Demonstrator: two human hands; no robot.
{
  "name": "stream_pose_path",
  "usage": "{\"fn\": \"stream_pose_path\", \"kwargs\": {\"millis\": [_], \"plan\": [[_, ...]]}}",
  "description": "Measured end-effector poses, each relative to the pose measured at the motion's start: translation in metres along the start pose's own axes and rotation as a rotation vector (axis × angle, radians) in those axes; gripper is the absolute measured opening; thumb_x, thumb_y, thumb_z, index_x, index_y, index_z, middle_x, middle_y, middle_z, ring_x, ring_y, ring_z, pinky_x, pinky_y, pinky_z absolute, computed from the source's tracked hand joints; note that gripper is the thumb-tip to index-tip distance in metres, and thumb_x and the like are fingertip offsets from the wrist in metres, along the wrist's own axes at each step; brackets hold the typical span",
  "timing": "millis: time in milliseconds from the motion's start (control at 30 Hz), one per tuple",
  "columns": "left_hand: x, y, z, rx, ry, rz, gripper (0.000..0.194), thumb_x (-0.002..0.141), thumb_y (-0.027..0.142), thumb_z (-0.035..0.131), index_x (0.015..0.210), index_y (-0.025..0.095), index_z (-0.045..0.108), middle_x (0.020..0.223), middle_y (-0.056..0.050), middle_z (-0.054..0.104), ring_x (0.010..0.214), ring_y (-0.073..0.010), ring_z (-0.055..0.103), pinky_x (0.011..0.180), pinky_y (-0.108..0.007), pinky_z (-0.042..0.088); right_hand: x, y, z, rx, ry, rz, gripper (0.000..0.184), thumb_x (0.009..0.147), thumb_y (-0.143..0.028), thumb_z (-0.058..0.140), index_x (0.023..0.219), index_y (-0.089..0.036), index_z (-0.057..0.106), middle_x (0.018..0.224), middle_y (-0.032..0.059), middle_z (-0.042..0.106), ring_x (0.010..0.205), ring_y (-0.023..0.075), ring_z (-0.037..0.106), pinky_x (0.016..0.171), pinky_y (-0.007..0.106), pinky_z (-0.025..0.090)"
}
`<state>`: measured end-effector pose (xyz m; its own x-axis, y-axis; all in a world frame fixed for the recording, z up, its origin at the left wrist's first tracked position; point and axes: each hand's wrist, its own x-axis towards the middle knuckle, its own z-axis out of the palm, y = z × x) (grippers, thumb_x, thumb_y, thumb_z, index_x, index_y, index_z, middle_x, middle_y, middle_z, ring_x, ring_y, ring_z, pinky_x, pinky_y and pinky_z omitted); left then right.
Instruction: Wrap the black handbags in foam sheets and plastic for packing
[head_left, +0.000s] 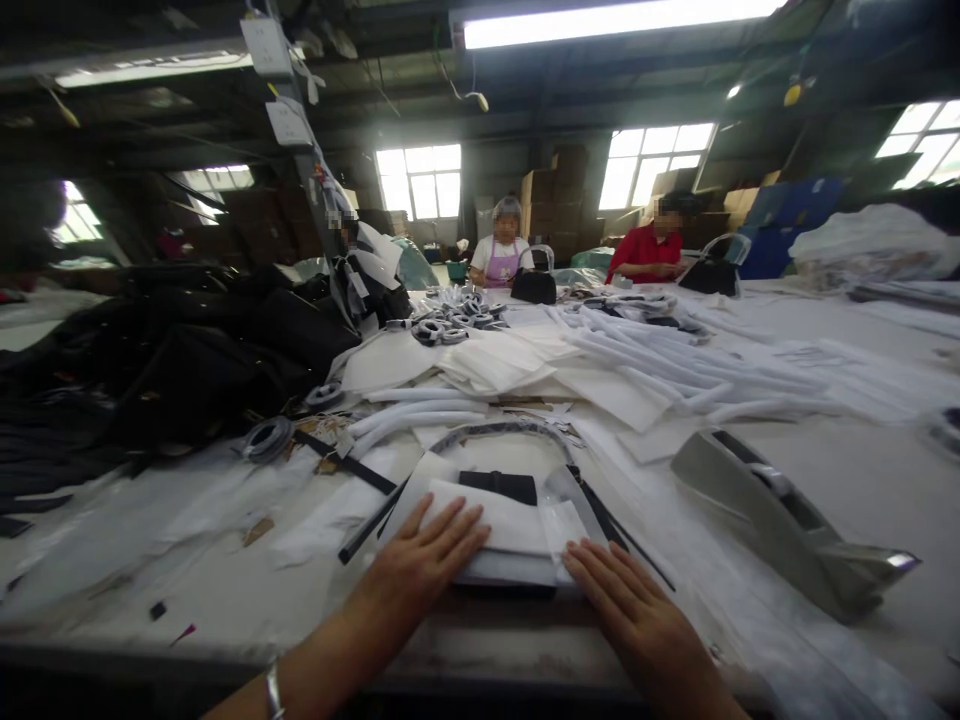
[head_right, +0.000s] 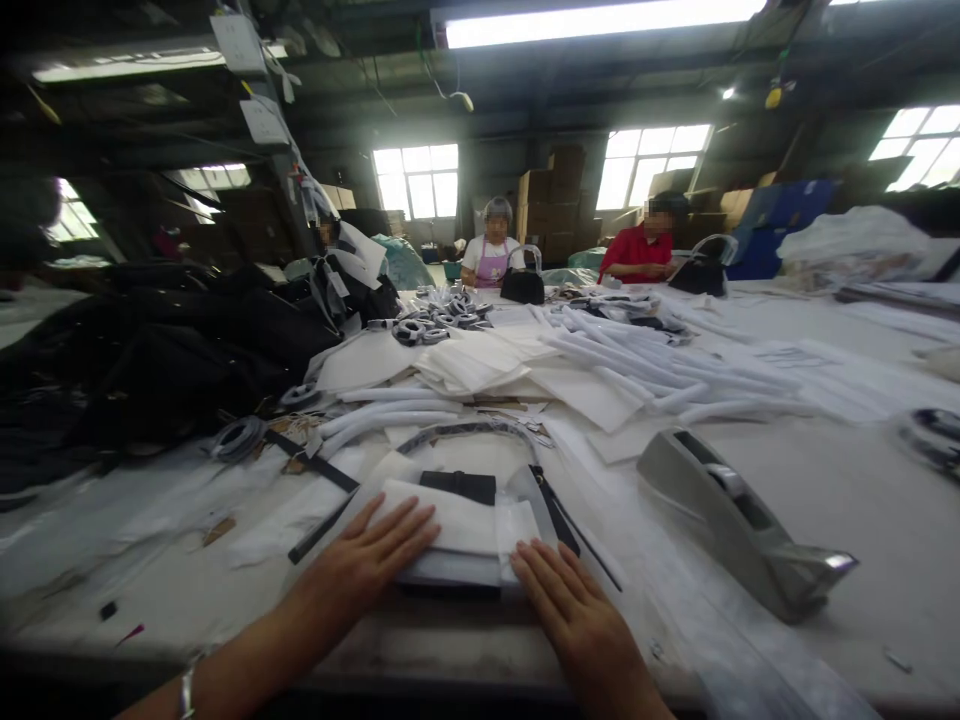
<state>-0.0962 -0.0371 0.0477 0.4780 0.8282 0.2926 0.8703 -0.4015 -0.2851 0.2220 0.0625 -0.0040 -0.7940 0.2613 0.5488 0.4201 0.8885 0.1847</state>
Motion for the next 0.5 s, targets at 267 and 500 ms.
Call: {"fn": "stream_pose_path", "kwargs": {"millis": [267, 500], "plan": [[-0.023, -0.020, 0.021, -0.094, 0.095, 0.004, 0.055, 0.098, 0.000, 0.034, 0.146, 0.024, 0.044, 0.143, -0.004, 0.057, 0.136, -0.0166, 0.049, 0.113, -0.040, 0.043, 0.004, 0.002, 0.003, 0.019, 0.006, -0.028, 0.058, 0.096, 0.001, 0.036, 0.152, -0.016, 0.036, 0.146, 0.0083, 0.054, 0.136, 0.0203, 0.049, 0.116, 0.040, 0.040], [-0.028, -0.009, 0.032, -0.064, 0.160, -0.057, 0.054, 0.098, 0.000, 0.033, 0.145, 0.024, 0.046, 0.142, -0.003, 0.059, 0.134, -0.0166, 0.051, 0.110, -0.038, 0.046, -0.008, -0.022, -0.009, 0.264, 0.043, 0.147, 0.058, 0.094, -0.004, 0.043, 0.148, -0.025, 0.044, 0.141, 0.0056, 0.060, 0.131, 0.0248, 0.055, 0.115, 0.041, 0.042]]}}
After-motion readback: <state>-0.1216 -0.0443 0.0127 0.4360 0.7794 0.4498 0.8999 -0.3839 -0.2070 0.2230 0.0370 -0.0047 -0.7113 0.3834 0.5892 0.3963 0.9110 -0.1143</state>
